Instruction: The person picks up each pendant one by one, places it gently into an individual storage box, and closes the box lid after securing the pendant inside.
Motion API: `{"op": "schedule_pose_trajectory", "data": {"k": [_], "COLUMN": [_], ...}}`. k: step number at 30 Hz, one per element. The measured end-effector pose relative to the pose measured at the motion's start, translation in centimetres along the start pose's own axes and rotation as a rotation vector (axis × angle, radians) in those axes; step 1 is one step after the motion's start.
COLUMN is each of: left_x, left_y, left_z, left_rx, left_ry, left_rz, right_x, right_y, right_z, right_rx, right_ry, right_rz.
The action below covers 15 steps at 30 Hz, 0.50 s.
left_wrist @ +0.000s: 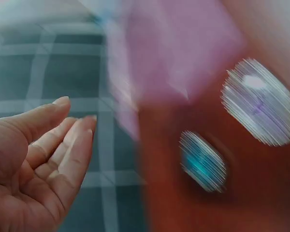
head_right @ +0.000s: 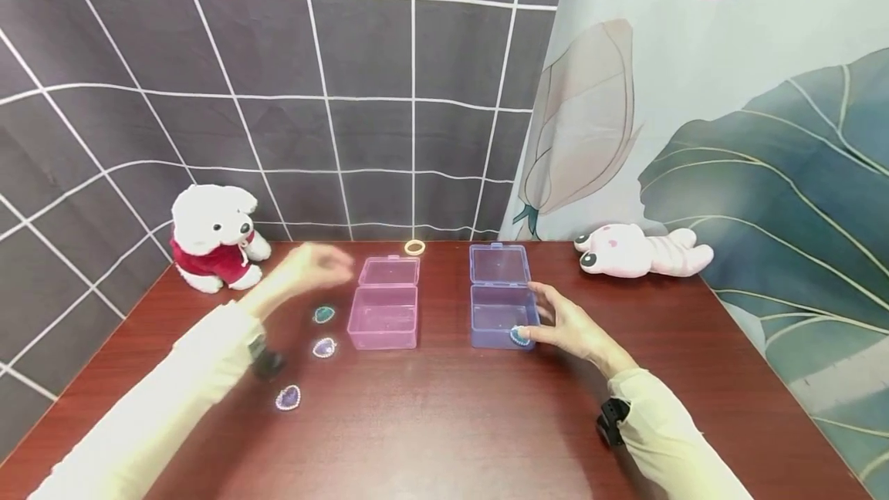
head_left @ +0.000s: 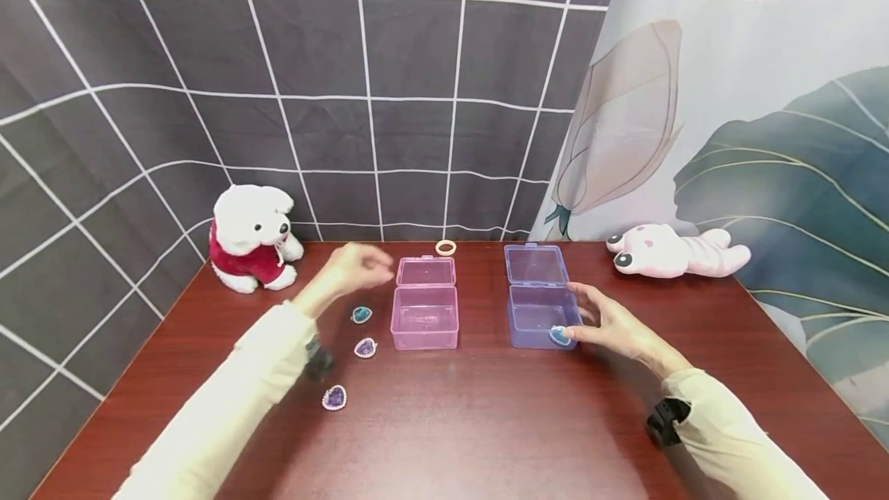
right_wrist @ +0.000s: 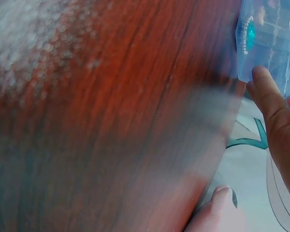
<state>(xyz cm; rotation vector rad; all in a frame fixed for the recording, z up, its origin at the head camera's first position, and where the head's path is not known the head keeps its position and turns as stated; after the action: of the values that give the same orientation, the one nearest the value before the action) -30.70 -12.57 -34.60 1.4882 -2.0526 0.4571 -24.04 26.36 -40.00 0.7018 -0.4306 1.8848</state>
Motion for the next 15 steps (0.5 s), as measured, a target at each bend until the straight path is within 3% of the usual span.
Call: {"op": "schedule_pose_trajectory", "data": {"k": [3,6,10,15], "left_x": [0.6,0.2,-0.2,0.1], "left_y": [-1.8,-2.9,-3.7,-3.7], "left_z": [4.1,6.2,6.9,6.4], "left_rx": [0.090,0.131,0.138,0.103], "left_ry": [0.015,0.059,0.124,0.127], "left_rz": [-0.027,-0.037,-0.048,-0.082], "right_x": [0.0,-0.1,-0.3,-0.1], "right_y": [-0.3,-0.3,-0.1,0.0], "right_z": [-0.1,-0.2,-0.2,-0.1], "right_rx": [-0.003,-0.003,-0.002,-0.016], "right_ry": [0.001,0.006,0.008,-0.006], "right_rz": [-0.001,-0.001,0.001,-0.003]}}
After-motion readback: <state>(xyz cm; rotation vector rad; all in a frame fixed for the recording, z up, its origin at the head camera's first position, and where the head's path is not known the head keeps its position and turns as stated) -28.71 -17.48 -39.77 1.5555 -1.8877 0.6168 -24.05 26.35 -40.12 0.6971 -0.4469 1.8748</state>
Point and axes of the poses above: each hand's wrist, its own y-axis towards the middle knuckle, its own x-axis out of the back of the hand, z = x × y, the point moved 4 cm from there along y, towards the middle knuckle, and after that the axes turned 10 degrees about -y, right-handed, at the moved point
